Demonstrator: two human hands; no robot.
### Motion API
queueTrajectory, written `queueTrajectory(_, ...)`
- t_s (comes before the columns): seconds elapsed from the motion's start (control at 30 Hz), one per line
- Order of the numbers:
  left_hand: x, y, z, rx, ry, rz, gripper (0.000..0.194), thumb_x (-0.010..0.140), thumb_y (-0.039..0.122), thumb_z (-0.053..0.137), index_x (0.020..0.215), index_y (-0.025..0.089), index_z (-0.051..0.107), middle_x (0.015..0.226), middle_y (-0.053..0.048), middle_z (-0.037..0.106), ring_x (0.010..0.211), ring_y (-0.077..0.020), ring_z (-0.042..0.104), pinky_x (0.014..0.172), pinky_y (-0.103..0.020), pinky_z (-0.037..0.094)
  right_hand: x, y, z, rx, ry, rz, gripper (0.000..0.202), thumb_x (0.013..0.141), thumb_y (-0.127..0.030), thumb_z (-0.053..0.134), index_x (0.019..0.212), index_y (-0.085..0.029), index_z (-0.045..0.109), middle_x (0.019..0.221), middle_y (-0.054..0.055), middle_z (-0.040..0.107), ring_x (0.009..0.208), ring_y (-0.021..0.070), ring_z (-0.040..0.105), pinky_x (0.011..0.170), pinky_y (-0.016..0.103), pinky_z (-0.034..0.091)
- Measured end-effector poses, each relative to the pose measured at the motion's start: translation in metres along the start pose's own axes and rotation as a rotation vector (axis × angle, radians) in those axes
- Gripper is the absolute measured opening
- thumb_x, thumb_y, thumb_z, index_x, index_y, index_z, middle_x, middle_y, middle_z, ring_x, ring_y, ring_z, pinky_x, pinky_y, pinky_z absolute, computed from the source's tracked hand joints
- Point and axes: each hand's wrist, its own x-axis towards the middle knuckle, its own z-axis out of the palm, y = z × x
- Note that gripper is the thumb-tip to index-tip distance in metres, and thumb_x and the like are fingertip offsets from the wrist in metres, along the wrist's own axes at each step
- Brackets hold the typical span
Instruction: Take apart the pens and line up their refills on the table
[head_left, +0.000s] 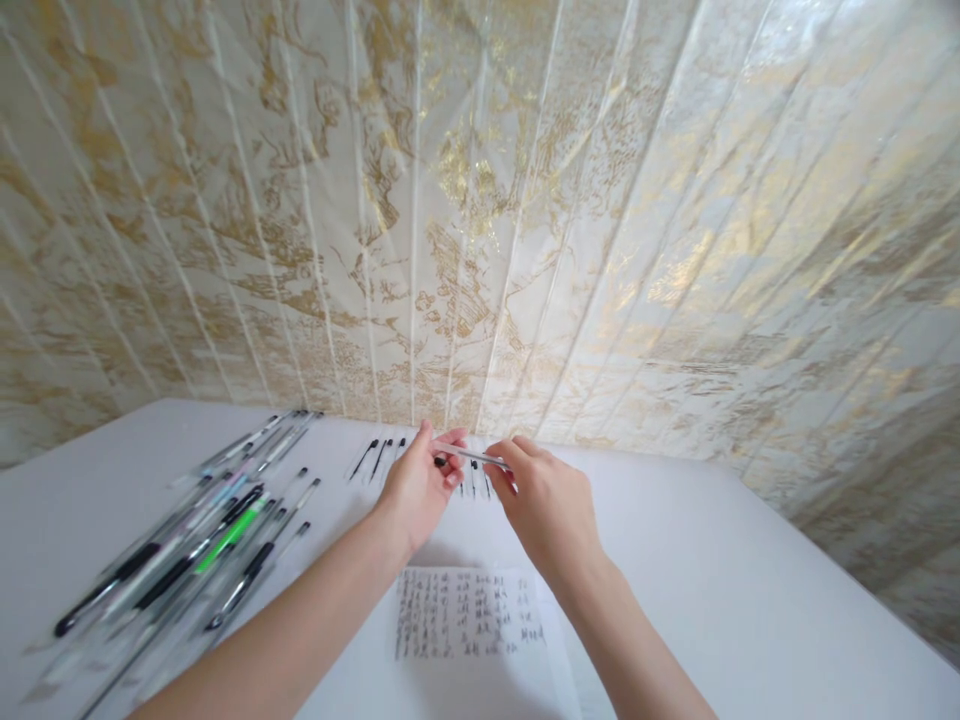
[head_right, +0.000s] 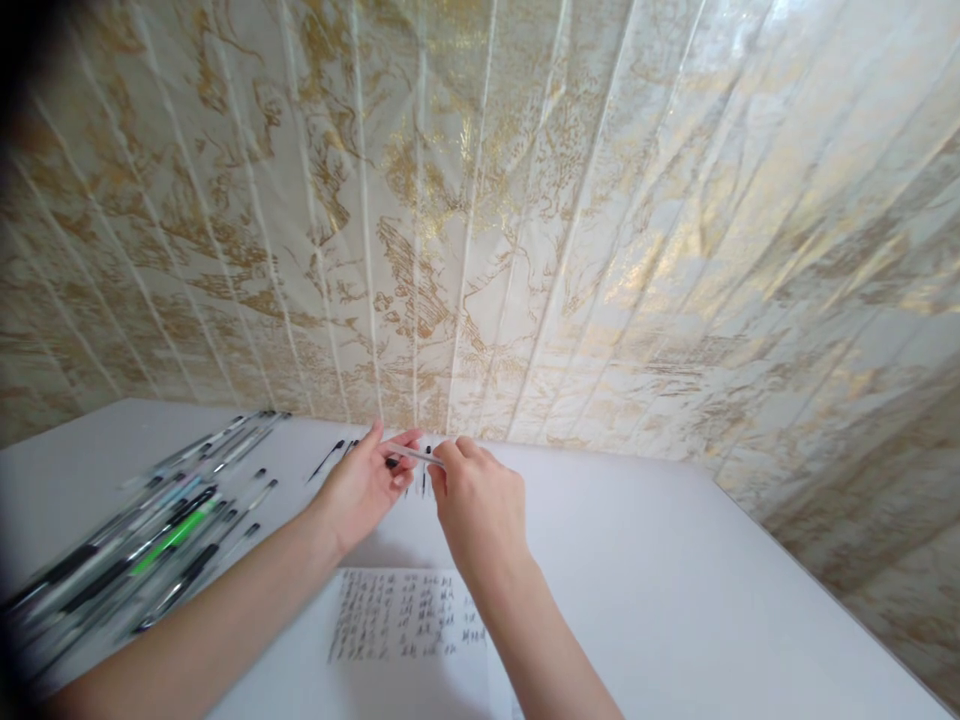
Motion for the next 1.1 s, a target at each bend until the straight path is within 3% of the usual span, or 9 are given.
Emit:
queueTrajectory(0.13,0.002,0.005,-0.001,-0.015,0.022,0.068,0.030,0.092,0.015,0.040,0.077,0.004,0.064,0.065,-0.004,0.053,0.045,-0.0034,0.040,0.038,-0.015,0.032,-0.001,0.000,-0.001,-0.040,-0.116,-0.047,0.013,0.092,-0.018,0.046,0.095,-0.021,0.058,0.091,0.002,0.066,0.082,0.0176,0.061,0.053,0.025,0.027)
queueTrajectory(0.37,-0.005,0.008,0.004,0.047,-0.073,0.148,0.028,0.089,0.023,0.049,0.081,0.004,0.068,0.075,-0.009,0.059,0.054,-0.0062,0.045,0.044,-0.017,0.038,0.001,-0.001,0.009,0.034,-0.261,-0.037,0.015,0.095,-0.011,0.033,0.098,-0.015,0.048,0.085,0.007,0.065,0.066,0.0167,0.057,0.052,0.026,0.028)
queueTrajectory(0.63,-0.003,0.010,-0.001,0.055,-0.006,0.223,0.022,0.086,0.018,0.051,0.079,0.006,0.068,0.068,-0.005,0.059,0.046,-0.0039,0.039,0.039,-0.015,0.032,0.003,0.001,0.019,0.091,-0.255,-0.094,0.015,0.096,-0.016,0.034,0.092,-0.018,0.048,0.077,0.004,0.064,0.059,0.0138,0.053,0.050,0.024,0.024)
queueTrajectory(0.77,0.006,0.029,-0.005,-0.004,0.038,0.319,0.028,0.090,0.019,0.046,0.070,0.009,0.063,0.063,-0.002,0.059,0.042,-0.0026,0.038,0.039,-0.014,0.031,0.003,0.003,0.020,0.092,-0.176,-0.091,0.015,0.096,-0.019,0.036,0.091,-0.021,0.051,0.071,0.000,0.063,0.056,0.0128,0.052,0.050,0.023,0.022)
queueTrajectory(0.93,0.016,0.067,-0.015,-0.080,0.071,0.407,0.039,0.095,0.024,0.034,0.066,0.013,0.058,0.055,0.001,0.055,0.036,-0.0030,0.036,0.036,-0.014,0.030,0.003,0.003,0.015,0.133,-0.120,-0.074,0.023,0.097,-0.030,0.035,0.089,-0.024,0.056,0.059,-0.003,0.058,0.050,0.0124,0.049,0.051,0.022,0.023)
queueTrajectory(1.1,0.014,0.093,-0.021,-0.106,0.057,0.425,0.043,0.097,0.023,0.028,0.063,0.015,0.055,0.048,0.005,0.045,0.032,-0.0024,0.029,0.032,-0.014,0.027,0.012,0.030,0.014,0.046,-0.122,0.090,0.033,0.097,-0.040,0.032,0.086,-0.025,0.059,0.062,-0.001,0.060,0.059,0.0143,0.056,0.052,0.023,0.026)
